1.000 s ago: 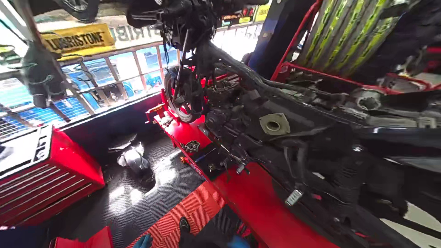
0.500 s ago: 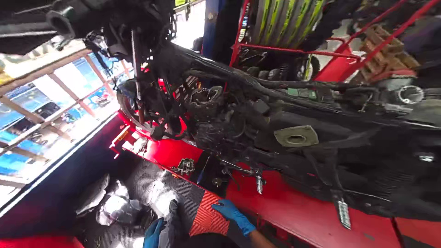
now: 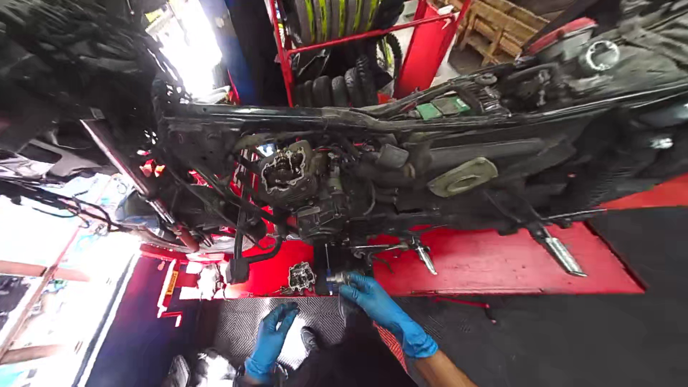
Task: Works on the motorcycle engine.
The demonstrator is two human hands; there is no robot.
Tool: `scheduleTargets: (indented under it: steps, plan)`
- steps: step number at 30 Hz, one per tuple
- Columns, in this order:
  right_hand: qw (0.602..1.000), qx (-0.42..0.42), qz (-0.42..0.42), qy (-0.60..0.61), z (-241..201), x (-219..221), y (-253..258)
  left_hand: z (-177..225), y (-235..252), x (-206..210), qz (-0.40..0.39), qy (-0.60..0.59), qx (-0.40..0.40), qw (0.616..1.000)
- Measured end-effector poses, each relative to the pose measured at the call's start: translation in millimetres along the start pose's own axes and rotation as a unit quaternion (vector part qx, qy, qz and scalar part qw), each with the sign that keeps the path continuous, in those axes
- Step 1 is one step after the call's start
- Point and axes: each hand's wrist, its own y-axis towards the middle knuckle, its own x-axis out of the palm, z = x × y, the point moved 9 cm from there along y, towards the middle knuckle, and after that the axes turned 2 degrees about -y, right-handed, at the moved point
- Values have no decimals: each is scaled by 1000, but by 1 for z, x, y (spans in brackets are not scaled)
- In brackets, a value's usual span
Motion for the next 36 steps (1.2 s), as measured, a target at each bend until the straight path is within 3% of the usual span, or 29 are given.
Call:
scheduleTargets:
  steps: [5, 7, 10, 16, 19, 23, 32, 36]
  plan:
    - [993, -52, 89, 50, -42, -34, 45, 95, 32, -33, 75, 72, 169, 980]
    - [990, -44, 117, 65, -57, -51, 64, 132, 35, -58, 153, 135, 241, 949]
    - [985, -41, 152, 67, -80, -75, 95, 160, 43, -90, 252, 221, 278, 900]
    - [975, 22, 219, 23, -99, -103, 138, 125, 71, -101, 309, 360, 214, 854]
    - [976, 57, 208, -6, -97, -101, 143, 117, 71, -97, 354, 423, 220, 805]
    - [974, 60, 213, -48, -92, -93, 148, 119, 69, -96, 397, 448, 222, 770]
    - [973, 122, 191, -44, -87, -93, 146, 120, 68, -92, 398, 467, 241, 752]
    - [961, 112, 180, -177, -91, -98, 146, 120, 69, -93, 395, 467, 244, 752]
